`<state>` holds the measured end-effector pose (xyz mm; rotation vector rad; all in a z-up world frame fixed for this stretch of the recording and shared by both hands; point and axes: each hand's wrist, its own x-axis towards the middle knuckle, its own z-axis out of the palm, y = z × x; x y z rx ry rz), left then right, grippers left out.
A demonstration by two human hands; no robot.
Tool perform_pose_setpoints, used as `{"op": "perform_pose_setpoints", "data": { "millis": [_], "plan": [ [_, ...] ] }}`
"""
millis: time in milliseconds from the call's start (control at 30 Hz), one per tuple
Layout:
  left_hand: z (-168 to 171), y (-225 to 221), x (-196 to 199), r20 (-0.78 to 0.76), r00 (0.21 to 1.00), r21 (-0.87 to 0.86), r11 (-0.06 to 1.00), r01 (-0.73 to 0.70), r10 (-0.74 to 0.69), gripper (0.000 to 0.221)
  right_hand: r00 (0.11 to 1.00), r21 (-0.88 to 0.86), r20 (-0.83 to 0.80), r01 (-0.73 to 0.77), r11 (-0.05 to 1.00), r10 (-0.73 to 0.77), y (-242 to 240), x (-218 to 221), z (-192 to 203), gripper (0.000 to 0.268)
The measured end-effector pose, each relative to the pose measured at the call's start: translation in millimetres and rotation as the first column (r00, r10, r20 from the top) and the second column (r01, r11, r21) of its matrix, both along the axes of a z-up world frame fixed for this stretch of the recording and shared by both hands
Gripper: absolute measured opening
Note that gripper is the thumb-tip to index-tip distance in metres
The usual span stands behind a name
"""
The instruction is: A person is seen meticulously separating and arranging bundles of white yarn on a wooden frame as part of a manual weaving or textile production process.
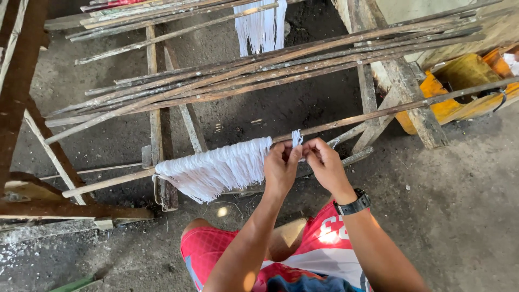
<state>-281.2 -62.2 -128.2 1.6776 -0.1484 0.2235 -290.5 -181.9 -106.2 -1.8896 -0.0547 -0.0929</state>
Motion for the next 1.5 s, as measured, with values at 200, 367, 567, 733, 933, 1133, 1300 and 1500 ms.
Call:
{"op": "perform_pose_setpoints", "data": {
  "millis": [200, 367, 567, 733, 933, 1133, 1300, 1500],
  "plan": [
    [5, 2, -3, -0.001, 1.0, -0.048, 0.999, 0.018, -0.018, 0.018, 0.983, -0.079, 0.179, -0.033, 0.996, 0.047, 1, 0, 14, 0.014],
    [2, 2, -3, 0.006, 1.0, -0.042, 0.999, 0.006, -0.006, 0.017, 0.913, -0.267, 0.388, -0.02, 0.964, 0.126, -8, 12, 11, 0.006],
    [-2, 7, -2, -0.059, 0.998, -0.042, 0.999, -0.008, 0.005, 0.019, 0.591, -0.715, 0.687, 0.447, 0.537, 0.423, -30, 22, 24, 0.017],
    [-7, 4, 0, -0.052, 0.999, -0.049, 0.999, -0.013, 0.01, 0.017, 0.564, -0.714, 0.699, 0.518, 0.471, 0.439, -36, 21, 31, 0.012],
    [-6, 7, -1, -0.078, 0.997, -0.095, 0.995, 0.013, -0.021, 0.017, 0.578, -0.68, 0.725, 0.509, 0.528, 0.375, -46, 26, 20, 0.016],
    [6, 9, -13, -0.137, 0.983, -0.251, 0.964, 0.085, -0.123, 0.014, 0.997, 0.391, -0.077, 0.006, 0.921, 0.026, -17, -3, 19, 0.01],
    [7, 14, -16, -0.134, 0.979, -0.256, 0.959, 0.118, -0.156, 0.017, 0.99, 0.394, -0.049, -0.102, 0.913, 0.132, -2, 0, 12, 0.019],
    [2, 15, -17, -0.16, 0.977, -0.296, 0.951, 0.089, -0.141, 0.019, 0.99, 0.226, 0.023, -0.144, 0.963, 0.142, -1, 11, -2, 0.015]
  ]
}}
